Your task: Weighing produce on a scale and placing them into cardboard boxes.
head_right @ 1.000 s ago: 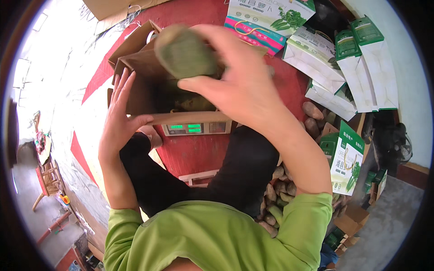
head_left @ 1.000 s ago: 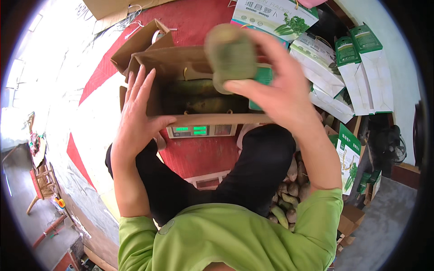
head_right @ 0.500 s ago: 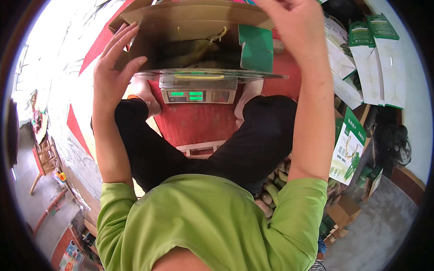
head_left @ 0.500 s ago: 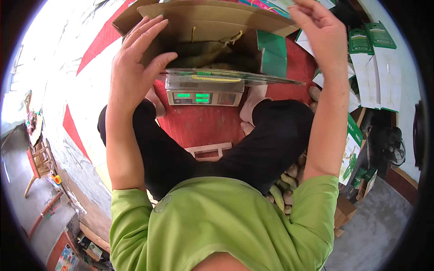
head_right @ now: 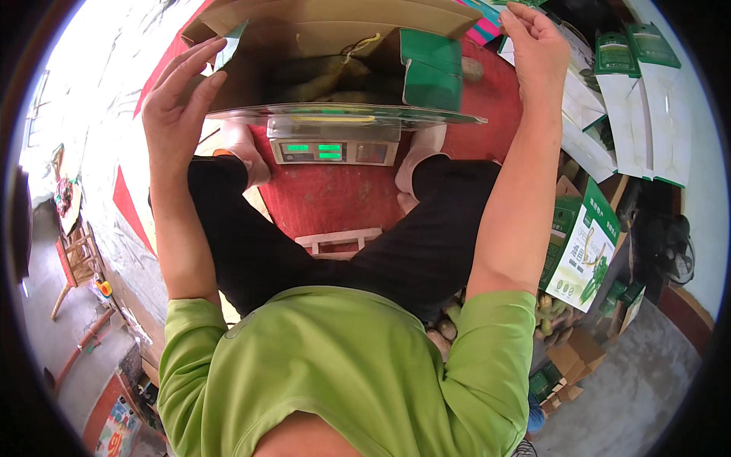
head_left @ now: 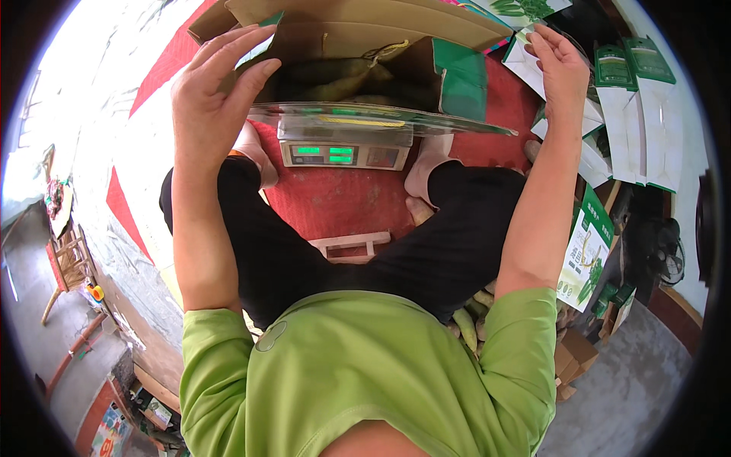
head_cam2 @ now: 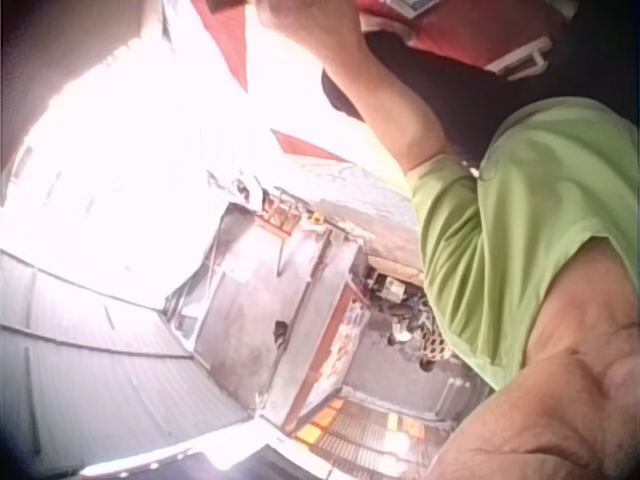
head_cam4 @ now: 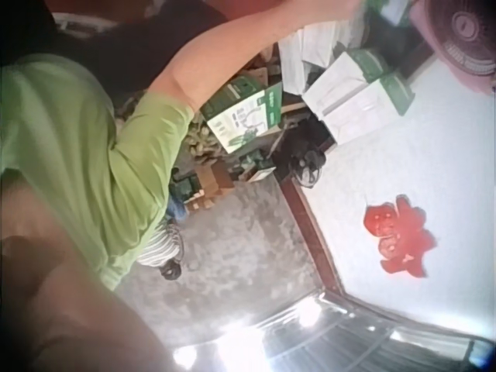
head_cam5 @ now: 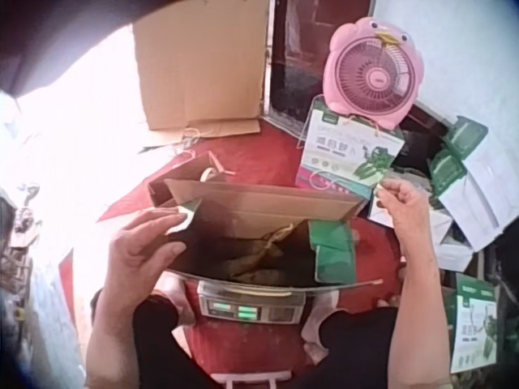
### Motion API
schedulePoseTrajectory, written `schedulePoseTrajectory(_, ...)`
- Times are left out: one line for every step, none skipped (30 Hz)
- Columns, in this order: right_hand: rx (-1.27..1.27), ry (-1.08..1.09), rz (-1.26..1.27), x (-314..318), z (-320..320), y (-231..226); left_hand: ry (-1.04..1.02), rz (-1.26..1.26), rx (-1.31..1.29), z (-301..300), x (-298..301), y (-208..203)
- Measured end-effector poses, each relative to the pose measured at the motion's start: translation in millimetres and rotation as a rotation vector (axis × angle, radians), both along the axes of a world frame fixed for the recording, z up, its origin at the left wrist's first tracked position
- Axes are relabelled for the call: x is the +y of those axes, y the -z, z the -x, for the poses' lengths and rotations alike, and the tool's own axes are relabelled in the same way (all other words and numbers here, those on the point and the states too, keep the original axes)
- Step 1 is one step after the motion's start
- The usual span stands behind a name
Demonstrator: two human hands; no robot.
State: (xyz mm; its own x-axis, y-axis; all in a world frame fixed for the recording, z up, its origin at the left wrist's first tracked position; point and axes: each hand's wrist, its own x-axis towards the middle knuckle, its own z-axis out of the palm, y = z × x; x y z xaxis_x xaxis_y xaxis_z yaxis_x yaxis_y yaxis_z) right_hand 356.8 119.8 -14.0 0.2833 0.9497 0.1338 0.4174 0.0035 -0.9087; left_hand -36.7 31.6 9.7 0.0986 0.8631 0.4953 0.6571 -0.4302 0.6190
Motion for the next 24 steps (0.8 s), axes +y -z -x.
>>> schedulePoseTrajectory(0.004, -0.001, 0.006, 1, -1, 1, 0.000, 0.008, -0.012, -1, -1, -1)
schedulePoseTrajectory(0.006, -0.001, 0.006, 2, -3, 2, 0.000, 0.009, -0.010, -2, -1, -1)
schedulePoseTrajectory(-0.003, 0.000, 0.020, 2, -6, 3, 0.010, 0.010, 0.002, -3, -1, -2)
schedulePoseTrajectory(-0.012, 0.000, 0.028, 3, -5, 2, 0.018, 0.008, 0.015, -4, -1, -3)
schedulePoseTrajectory(-0.011, 0.000, 0.025, 3, -3, 1, 0.019, 0.004, 0.015, -5, -1, -3)
schedulePoseTrajectory(0.018, -0.010, 0.006, 1, 0, 2, 0.027, 0.014, 0.009, -5, -2, -2)
schedulePoseTrajectory(0.048, -0.020, -0.014, 0, 3, 1, 0.034, 0.023, 0.003, -6, -2, -3)
schedulePoseTrajectory(0.048, -0.021, -0.017, 0, 4, 1, 0.038, -0.010, 0.040, -7, -1, -4)
schedulePoseTrajectory(0.059, -0.030, -0.033, 0, 4, 2, 0.037, -0.014, 0.040, -7, -1, -4)
schedulePoseTrajectory(0.067, -0.037, -0.050, 0, 4, 0, 0.058, -0.038, 0.069, -7, -1, -3)
schedulePoseTrajectory(0.064, -0.035, -0.056, 0, 5, -2, 0.078, -0.062, 0.098, -8, -1, -3)
schedulePoseTrajectory(0.055, -0.017, -0.071, -1, 7, -5, 0.078, -0.052, 0.097, -11, -2, -5)
schedulePoseTrajectory(0.053, -0.005, -0.091, 1, 12, -6, 0.072, -0.062, 0.101, -12, -4, -6)
schedulePoseTrajectory(0.056, -0.011, -0.101, 1, 17, -7, 0.104, -0.057, 0.116, -12, -5, -7)
schedulePoseTrajectory(-0.001, -0.041, -0.123, 1, 22, -6, 0.135, -0.053, 0.132, -12, -7, -9)
schedulePoseTrajectory(-0.066, -0.063, -0.147, -1, 26, -9, 0.141, -0.040, 0.154, -14, -8, -10)
schedulePoseTrajectory(-0.072, -0.062, -0.161, -1, 29, -12, 0.140, -0.054, 0.150, -15, -9, -10)
schedulePoseTrajectory(-0.211, -0.093, -0.218, 0, 33, -15, 0.167, -0.050, 0.208, -17, -9, -10)
schedulePoseTrajectory(-0.347, -0.124, -0.276, 1, 39, -19, 0.191, -0.047, 0.271, -17, -8, -9)
schedulePoseTrajectory(-0.384, -0.191, -0.324, 0, 47, -26, 0.209, -0.049, 0.281, -20, -8, -8)
schedulePoseTrajectory(-0.385, -0.194, -0.339, 1, 53, -29, 0.239, 0.001, 0.282, -23, -8, -9)
schedulePoseTrajectory(-0.471, -0.248, -0.335, 3, 61, -30, 0.248, 0.009, 0.333, -24, -10, -9)
schedulePoseTrajectory(-0.557, -0.303, -0.332, 7, 69, -30, 0.254, 0.020, 0.384, -24, -12, -7)
schedulePoseTrajectory(-0.657, -0.363, -0.387, 14, 73, -25, 0.265, 0.041, 0.387, -24, -14, -6)
